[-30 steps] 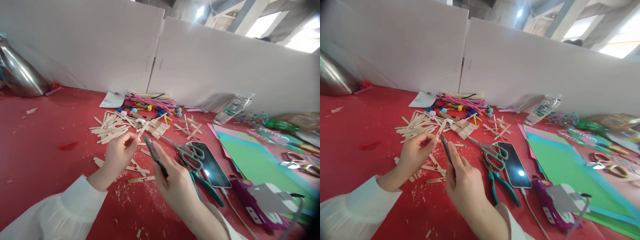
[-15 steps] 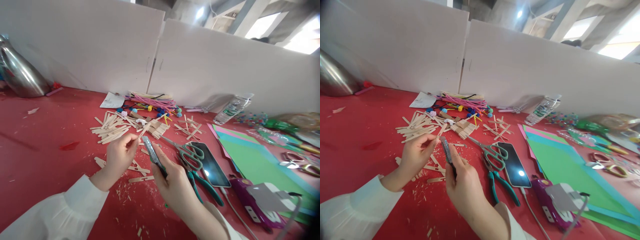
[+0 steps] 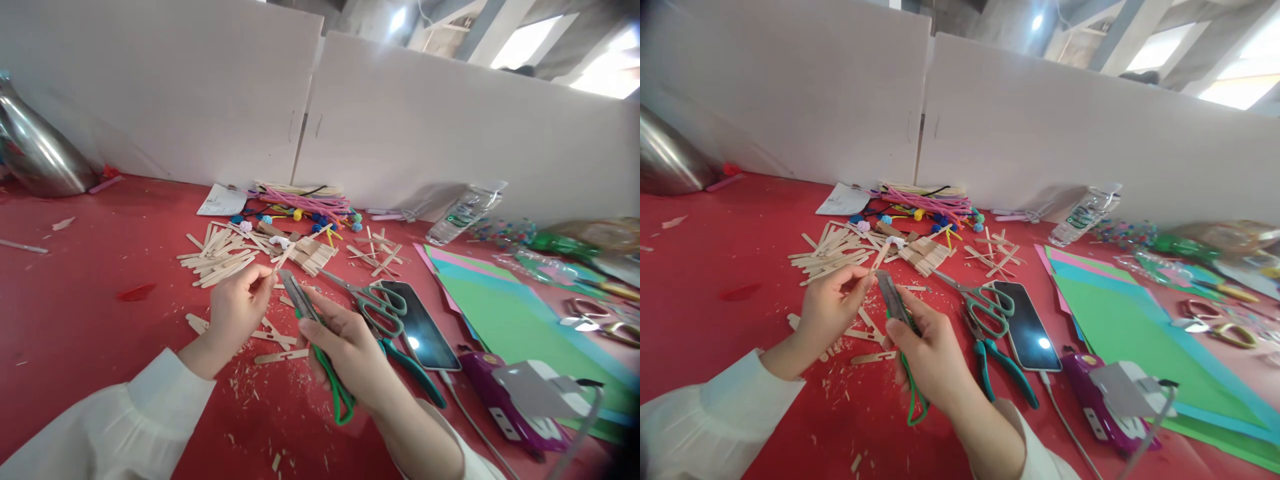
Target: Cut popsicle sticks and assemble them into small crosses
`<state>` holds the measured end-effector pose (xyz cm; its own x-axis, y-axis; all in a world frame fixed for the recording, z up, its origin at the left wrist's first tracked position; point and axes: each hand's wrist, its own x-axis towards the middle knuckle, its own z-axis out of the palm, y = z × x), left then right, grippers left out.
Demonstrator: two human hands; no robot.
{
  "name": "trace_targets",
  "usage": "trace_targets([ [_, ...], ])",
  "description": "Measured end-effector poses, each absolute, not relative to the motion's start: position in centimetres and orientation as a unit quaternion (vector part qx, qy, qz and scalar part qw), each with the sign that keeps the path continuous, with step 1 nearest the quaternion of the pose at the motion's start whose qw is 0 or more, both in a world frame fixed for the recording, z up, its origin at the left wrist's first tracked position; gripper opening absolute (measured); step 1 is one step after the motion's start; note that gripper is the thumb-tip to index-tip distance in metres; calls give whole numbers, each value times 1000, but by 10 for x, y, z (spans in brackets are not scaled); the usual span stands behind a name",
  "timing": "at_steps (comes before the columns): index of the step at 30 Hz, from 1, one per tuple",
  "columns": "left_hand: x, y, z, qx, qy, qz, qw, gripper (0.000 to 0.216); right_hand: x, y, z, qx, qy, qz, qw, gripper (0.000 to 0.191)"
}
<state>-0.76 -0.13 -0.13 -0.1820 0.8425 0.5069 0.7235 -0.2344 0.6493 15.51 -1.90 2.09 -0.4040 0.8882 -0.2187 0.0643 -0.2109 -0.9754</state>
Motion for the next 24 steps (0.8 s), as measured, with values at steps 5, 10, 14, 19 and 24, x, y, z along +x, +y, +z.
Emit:
trace_targets([
  [5, -9, 2, 0, 609, 607, 481, 169, 22, 158, -17, 20, -435, -556, 620, 343, 56],
  [10, -11, 5, -3, 558, 592, 478, 332, 21, 159, -15, 9, -471, -654, 425, 412, 52],
  [14, -5, 4, -5, 514, 534, 475, 475, 21, 157, -4, 6, -515, -623, 382, 449, 52],
  [19, 2, -2, -4, 515, 493, 478, 513, 19, 153, 5, 4, -523, -610, 389, 450, 27],
  [24, 6, -8, -7, 536, 479, 455, 525, 17, 148, 8, -6, -495, -597, 431, 461, 29],
])
